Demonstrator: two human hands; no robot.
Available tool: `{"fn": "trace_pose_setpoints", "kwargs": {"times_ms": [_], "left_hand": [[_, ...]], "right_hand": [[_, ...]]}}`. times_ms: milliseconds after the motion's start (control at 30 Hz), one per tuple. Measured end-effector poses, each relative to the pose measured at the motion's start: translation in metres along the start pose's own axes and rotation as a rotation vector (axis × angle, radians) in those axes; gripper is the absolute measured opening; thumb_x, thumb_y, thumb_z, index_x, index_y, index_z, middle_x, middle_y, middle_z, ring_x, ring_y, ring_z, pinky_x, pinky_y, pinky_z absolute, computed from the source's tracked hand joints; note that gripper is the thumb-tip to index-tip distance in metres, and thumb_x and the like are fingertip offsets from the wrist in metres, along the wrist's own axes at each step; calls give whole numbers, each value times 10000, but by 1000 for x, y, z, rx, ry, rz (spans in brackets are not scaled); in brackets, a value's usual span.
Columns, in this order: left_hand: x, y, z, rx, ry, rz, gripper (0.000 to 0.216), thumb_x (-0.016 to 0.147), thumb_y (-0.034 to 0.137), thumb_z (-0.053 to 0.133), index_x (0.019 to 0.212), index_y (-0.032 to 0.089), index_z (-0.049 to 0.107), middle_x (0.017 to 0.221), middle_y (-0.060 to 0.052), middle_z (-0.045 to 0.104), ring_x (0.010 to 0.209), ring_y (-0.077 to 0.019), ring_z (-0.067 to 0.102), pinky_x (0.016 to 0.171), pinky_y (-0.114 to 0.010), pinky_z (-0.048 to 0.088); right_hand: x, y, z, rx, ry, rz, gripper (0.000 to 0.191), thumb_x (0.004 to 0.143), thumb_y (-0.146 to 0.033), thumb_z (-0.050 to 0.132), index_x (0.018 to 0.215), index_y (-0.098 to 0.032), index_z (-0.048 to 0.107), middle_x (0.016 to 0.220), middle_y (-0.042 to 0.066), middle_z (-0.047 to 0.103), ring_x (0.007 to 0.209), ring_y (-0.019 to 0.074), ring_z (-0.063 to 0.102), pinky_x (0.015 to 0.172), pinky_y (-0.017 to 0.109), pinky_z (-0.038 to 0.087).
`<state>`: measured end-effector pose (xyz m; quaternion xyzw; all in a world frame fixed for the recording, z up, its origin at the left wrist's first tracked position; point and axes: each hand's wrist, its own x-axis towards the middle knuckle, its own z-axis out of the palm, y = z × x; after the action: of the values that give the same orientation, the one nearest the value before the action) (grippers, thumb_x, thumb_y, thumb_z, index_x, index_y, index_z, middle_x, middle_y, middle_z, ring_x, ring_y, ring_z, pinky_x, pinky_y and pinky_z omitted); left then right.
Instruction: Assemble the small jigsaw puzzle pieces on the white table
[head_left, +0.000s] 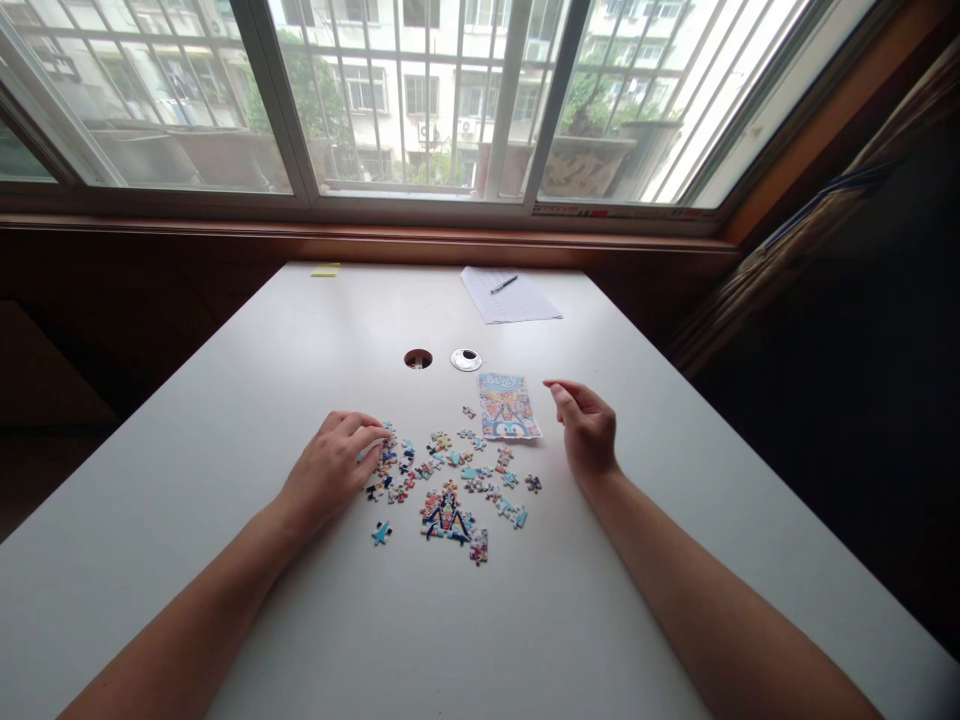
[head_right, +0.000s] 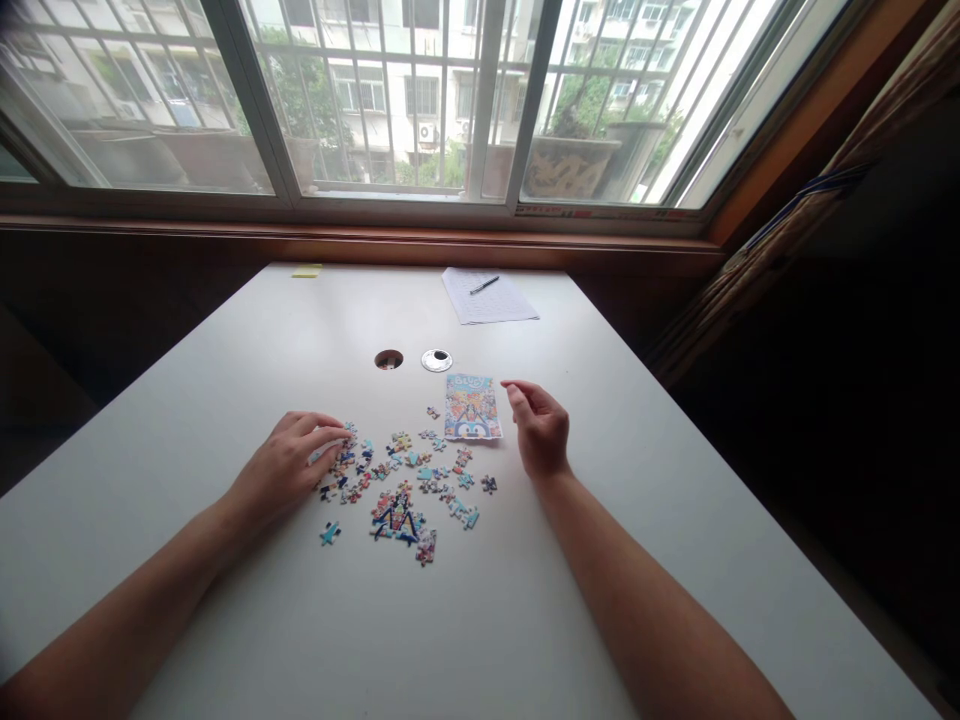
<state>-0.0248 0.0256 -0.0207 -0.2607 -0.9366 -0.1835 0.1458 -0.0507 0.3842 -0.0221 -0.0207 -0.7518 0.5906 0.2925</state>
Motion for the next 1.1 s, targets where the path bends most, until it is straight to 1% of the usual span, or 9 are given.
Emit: {"fn": "trace_pose_setpoints", "kwargs": {"times_ms": [100,233,400,467,700,867,1000,1100], "left_hand": [[0,0,-1,5,22,-39,243,957,244,527,1134,241,693,1129,-59,669,1077,-263,546,977,-438,478],[0,-5,-1,37,53,-96,305,931,190,489,1182,221,659,1153,-68,659,1084,-276,554,988,-455,475],[-2,-17,2,58,81,-128,519,833,27,386,1255,227,614,1210,-62,640,1090,-263,559,1005,-447,480],[-3,-18,2,61,74,-139,570,808,0,364,1276,226,600,1234,-60,632,1105,-258,561,1013,-439,481],[-3,-14,4,42,33,-158,493,858,63,387,1280,219,589,1293,-58,623,1176,-260,556,1063,-448,461],[-4,-19,7,26,14,-178,527,830,32,364,1275,199,593,1266,-71,644,1188,-260,558,1075,-443,448],[-5,-23,5,10,23,-184,541,824,27,362,1290,193,580,1248,-72,659,1176,-253,569,1068,-430,450],[-4,-25,-1,-5,10,-221,551,839,47,377,1334,213,550,1204,-54,688,1128,-248,595,1021,-420,477]], "right_hand": [[0,0,0,0,-1,-2,247,884,-378,634,962,-184,767,635,-25,562,573,117,465,548,255,397],[0,0,0,-4,-1,-1,265,882,-393,628,967,-182,765,629,-25,554,570,122,464,549,261,398],[0,-2,0,-11,-7,3,282,883,-403,624,975,-175,762,647,-15,564,577,129,469,548,265,404],[0,-2,0,-8,-7,8,281,882,-402,627,976,-175,762,645,-15,565,578,128,470,547,263,402],[0,0,0,1,-13,15,261,883,-387,634,976,-181,765,657,-17,579,579,120,465,550,257,396],[0,0,0,-5,-13,13,266,883,-394,634,974,-181,765,662,-17,582,583,122,471,556,260,402],[0,0,0,-11,-16,12,273,884,-400,630,975,-181,764,665,-15,583,585,125,475,557,262,405],[-1,-1,0,-13,-18,7,280,885,-408,625,977,-183,764,654,-16,575,581,126,474,553,262,405]]}}
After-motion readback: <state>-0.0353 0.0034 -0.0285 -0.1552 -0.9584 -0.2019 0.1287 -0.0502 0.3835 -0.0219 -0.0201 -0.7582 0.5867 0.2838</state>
